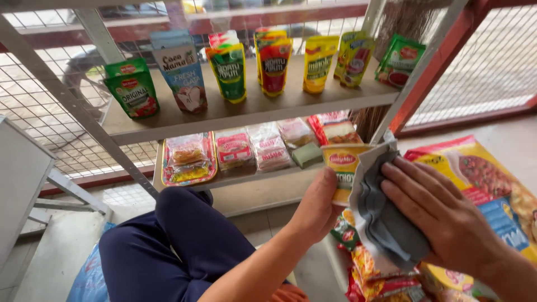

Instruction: Wiping down instant noodle cups with a cleaning cloth and organizing them on grocery shelves.

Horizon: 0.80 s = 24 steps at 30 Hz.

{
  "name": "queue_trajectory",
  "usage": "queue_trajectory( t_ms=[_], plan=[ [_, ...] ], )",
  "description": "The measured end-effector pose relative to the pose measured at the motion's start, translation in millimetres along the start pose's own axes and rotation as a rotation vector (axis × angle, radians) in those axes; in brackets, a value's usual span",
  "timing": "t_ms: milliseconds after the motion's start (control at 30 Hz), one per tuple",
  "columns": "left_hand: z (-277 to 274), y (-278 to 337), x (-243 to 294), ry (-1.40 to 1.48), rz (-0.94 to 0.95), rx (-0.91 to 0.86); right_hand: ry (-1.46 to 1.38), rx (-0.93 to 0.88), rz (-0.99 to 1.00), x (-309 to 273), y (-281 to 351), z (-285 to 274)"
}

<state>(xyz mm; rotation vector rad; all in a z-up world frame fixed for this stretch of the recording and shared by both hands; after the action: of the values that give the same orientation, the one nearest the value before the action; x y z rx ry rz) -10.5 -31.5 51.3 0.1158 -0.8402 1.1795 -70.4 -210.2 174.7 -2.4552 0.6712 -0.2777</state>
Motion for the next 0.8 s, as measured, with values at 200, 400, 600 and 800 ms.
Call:
queue_trajectory(
  t_ms=[200, 400, 600, 800],
  plan=[
    [-10, 10, -9, 0.049, -0.071, -0.016, -0.085, -0.019, 0.025, 0, -6, 5],
    [-17, 7, -6, -0.005, -0.067, 0.000, -0.067, 0.137, 0.114, 3, -15, 8],
    [-27, -13, 0, 0.063, -0.210, 0.111, -0.143, 0.069, 0.073, -6, -18, 14],
    [-19, -26, 3, -0.083, -0.216, 0.137, -0.003, -0.002, -0.088, 7, -7, 23]
  ],
)
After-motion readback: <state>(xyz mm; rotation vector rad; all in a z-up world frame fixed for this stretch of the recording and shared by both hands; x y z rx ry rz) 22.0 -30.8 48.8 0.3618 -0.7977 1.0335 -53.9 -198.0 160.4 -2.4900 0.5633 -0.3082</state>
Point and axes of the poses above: each hand's wrist, its own y-axis away from the middle knuckle, its own z-axis out of the palm, x = y × z, the point moved 2 cm from there along -y, towards the middle knuckle, and after that the axes turned 8 degrees about -y, right-handed, at the moved point
